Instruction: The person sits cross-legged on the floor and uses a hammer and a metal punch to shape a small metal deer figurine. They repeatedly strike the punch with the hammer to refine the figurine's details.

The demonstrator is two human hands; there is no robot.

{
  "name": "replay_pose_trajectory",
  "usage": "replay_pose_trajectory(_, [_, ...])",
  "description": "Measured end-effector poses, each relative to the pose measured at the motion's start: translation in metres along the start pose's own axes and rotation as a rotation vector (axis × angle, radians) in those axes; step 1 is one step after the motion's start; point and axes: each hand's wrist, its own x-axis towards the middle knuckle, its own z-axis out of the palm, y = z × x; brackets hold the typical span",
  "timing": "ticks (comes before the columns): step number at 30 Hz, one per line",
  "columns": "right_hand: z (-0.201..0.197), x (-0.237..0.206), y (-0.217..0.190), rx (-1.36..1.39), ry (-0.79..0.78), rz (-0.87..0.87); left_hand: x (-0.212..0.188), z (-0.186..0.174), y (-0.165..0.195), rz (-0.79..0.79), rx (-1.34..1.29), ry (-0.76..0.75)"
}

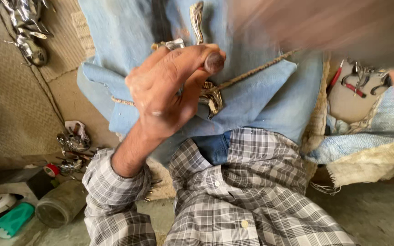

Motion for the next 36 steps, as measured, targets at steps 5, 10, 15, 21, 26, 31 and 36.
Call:
replay_pose_trajectory(5, [0.001, -0.013, 0.004, -0.031, 0.037, -0.048, 0.007, -0.003, 0.002, 0.022, -0.002, -0.081])
replay_pose_trajectory(10, [0.004, -0.003, -0.006, -0.174, 0.049, -0.153, 0.019, -0.01, 0.005, 0.002, 0.067, -0.2])
replay_pose_trajectory(15, [-0.013, 0.007, -0.032, 0.248, 0.139, -0.07, 0.035, -0.01, 0.006, 0.026, 0.044, -0.249])
replay_pose_trajectory(21, [-0.016, 0.017, -0.052, 0.421, 0.233, 0.07, 0.043, -0.012, 0.01, -0.06, -0.016, -0.282])
replay_pose_trajectory(26, [-0.014, 0.025, -0.061, 0.506, 0.221, 0.174, 0.053, -0.012, 0.013, -0.125, 0.022, -0.365])
replay_pose_trajectory(31, [-0.01, 0.025, -0.07, 0.716, 0.284, 0.292, 0.064, -0.01, 0.013, -0.051, -0.051, -0.37])
replay_pose_trajectory(36, [-0.003, 0.019, -0.079, 1.016, 0.392, 0.474, 0.071, -0.002, 0.008, -0.106, 0.017, -0.518])
